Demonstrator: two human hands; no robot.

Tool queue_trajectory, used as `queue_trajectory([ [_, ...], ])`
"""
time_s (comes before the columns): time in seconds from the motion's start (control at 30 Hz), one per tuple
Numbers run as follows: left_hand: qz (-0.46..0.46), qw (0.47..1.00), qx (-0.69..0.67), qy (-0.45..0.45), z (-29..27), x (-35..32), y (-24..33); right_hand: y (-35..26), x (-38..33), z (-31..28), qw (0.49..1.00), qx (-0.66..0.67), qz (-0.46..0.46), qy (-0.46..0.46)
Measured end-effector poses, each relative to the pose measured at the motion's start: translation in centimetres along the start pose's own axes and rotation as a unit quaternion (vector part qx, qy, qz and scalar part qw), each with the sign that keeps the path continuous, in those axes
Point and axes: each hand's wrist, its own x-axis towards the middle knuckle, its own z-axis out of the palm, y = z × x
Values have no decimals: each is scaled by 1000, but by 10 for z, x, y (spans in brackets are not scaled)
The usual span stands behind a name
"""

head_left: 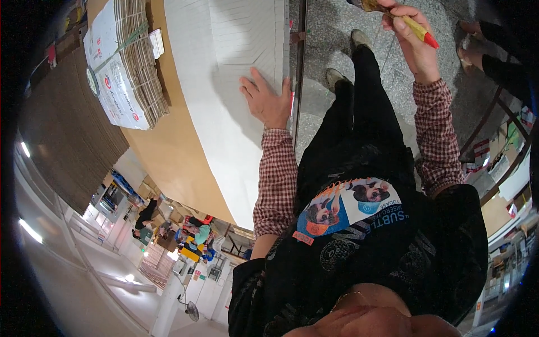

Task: The person is applying glue or white paint to the edges of a stack of paper sheets using a wide brush.

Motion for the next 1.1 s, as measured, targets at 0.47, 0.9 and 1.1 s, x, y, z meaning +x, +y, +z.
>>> queue_trajectory([
  [0.47, 19, 998, -46, -30, -17, 6, -5, 28, -1, 3, 999, -5, -18, 36],
  [0.9, 31, 989, -94, -109, -43, 21, -17, 53, 23, 38, 968, -198, -125, -92],
  [1.1, 36, 985, -116, -119, -47, 22, -19, 48, 33, 45, 971, -208, -76, -96],
])
